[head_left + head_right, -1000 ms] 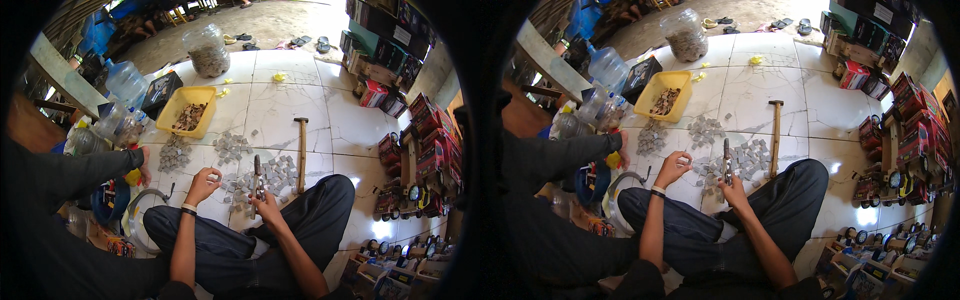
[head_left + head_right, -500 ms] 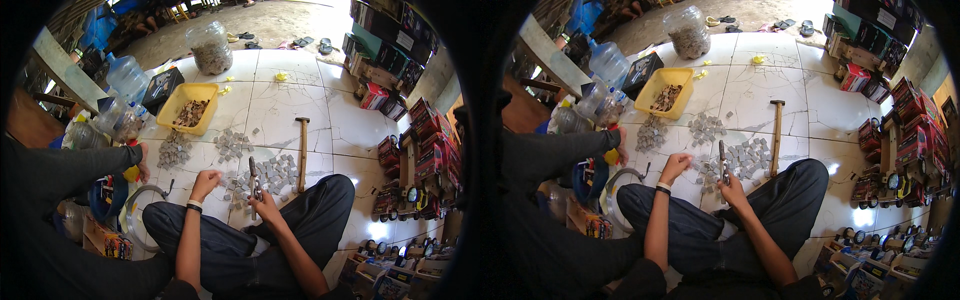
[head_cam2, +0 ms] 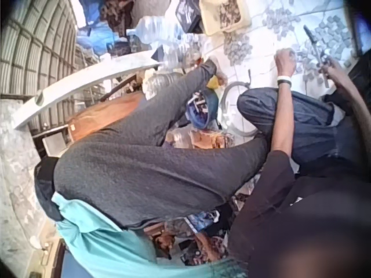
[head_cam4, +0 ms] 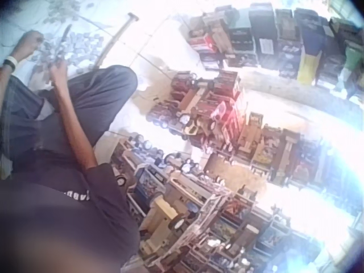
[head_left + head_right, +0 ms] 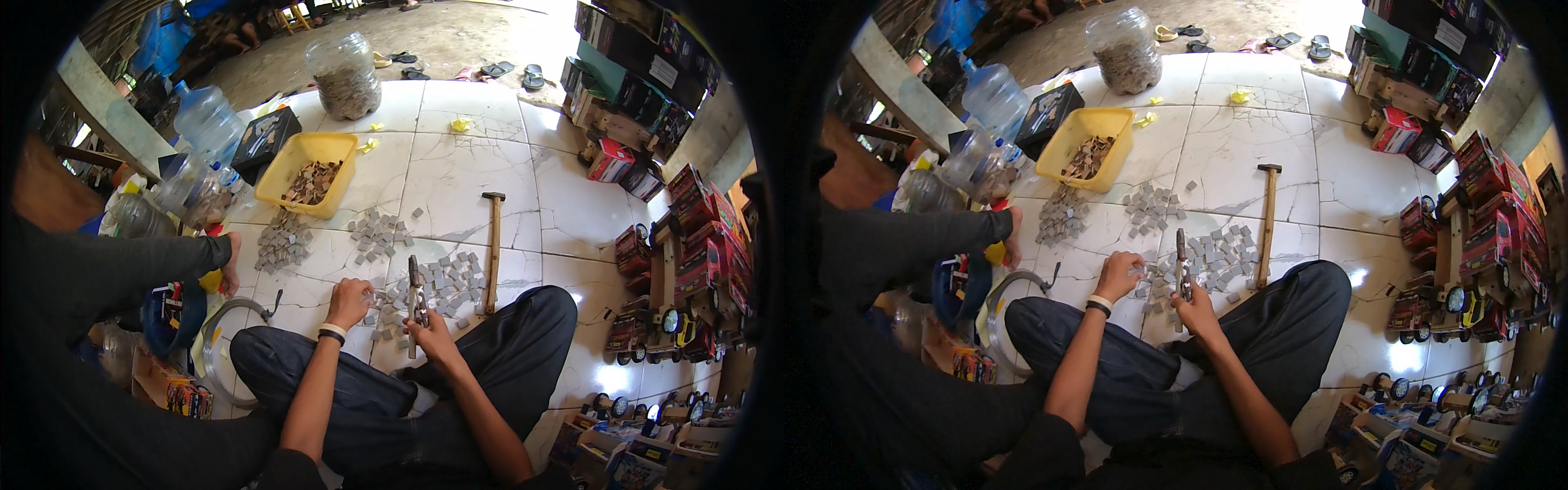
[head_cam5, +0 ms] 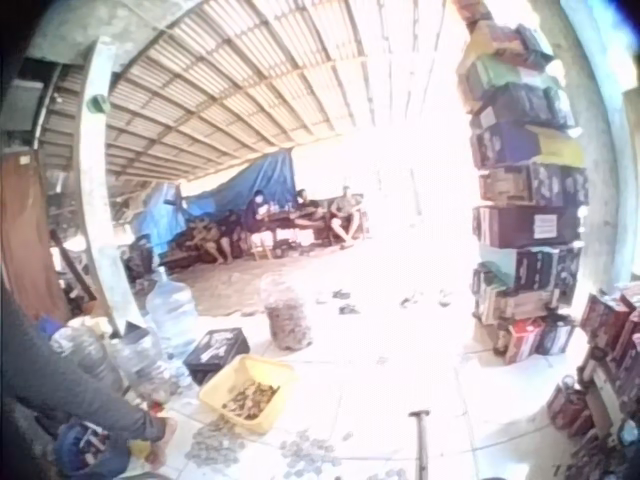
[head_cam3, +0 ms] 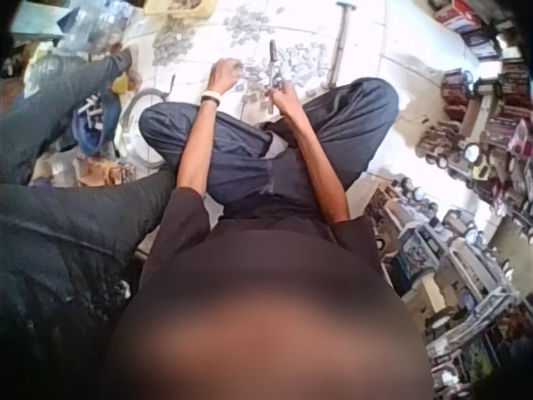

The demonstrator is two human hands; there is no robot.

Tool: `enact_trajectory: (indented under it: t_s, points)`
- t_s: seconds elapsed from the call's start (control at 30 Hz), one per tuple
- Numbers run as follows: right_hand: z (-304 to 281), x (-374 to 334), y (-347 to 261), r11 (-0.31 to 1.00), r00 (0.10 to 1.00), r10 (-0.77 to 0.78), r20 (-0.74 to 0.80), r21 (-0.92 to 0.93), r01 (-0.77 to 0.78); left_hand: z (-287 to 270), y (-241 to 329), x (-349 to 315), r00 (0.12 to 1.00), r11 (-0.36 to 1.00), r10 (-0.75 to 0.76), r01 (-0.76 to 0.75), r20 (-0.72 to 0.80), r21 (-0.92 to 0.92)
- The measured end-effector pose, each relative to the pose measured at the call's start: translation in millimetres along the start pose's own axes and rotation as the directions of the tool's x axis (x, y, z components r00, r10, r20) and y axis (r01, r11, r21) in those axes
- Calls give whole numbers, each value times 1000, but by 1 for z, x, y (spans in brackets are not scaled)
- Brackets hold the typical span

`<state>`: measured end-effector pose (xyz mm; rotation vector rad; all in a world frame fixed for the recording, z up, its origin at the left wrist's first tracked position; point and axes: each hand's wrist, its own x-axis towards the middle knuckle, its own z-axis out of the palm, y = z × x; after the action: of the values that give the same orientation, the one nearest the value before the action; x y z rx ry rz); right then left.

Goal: The person sits cross-legged on a tiled floor and repeatedly picks up small gray metal pieces, trims them with pliers, and places them back on the floor. A hammer is used briefly to tap a piece. The person continues this cycle throughout the clip.

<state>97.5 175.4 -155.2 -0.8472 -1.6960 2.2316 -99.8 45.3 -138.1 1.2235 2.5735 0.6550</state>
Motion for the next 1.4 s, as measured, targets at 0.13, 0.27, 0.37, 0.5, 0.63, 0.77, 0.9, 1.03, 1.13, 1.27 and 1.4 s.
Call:
enact_trajectory:
  t_s: [0.13, 0.27, 0.37, 0.5, 0.63, 0.77, 0.9, 1.03, 1.13, 1.27, 1.4]
  points:
    - [2, 5, 9, 1000, 1000, -16, -26, 22, 17, -22, 11, 10, 968, 805, -250, 214, 11, -553]
    - [4, 6, 8, 995, 997, -56, 54, -75, 60, -31, 22, 10, 957, 272, -290, 59, -23, -961]
    - [7, -1, 0, 995, 990, -53, 134, -74, 63, -30, 28, 11, 919, 146, -394, 42, -19, -988]
    - [14, -13, -14, 990, 979, -37, 200, -129, 63, -28, 33, 11, 911, 161, -405, -15, -80, -987]
    - [20, -18, -18, 976, 976, -41, 212, -199, 84, -23, 36, 11, 911, 268, -386, -39, -144, -963]
    - [22, -19, -14, 977, 976, -35, 213, -199, 78, -16, 37, 14, 925, 398, -322, -63, -203, -915]
    - [20, -19, -14, 968, 981, -24, 190, -240, 70, -9, 37, 18, 923, 480, -279, -105, -265, -871]
    - [17, -20, -15, 961, 981, -12, 194, -270, 66, -7, 41, 17, 909, 591, -267, -108, -320, -799]
    - [18, -21, -15, 961, 979, -69, 190, -251, 117, -8, 45, 16, 895, 607, -269, -128, -355, -785]
    - [19, -22, -17, 958, 982, -93, 167, -255, 134, -9, 49, 15, 892, 627, -273, -118, -359, -770]
    - [18, -24, -22, 956, 985, -52, 164, -277, 96, -7, 52, 15, 881, 619, -277, -142, -384, -772]
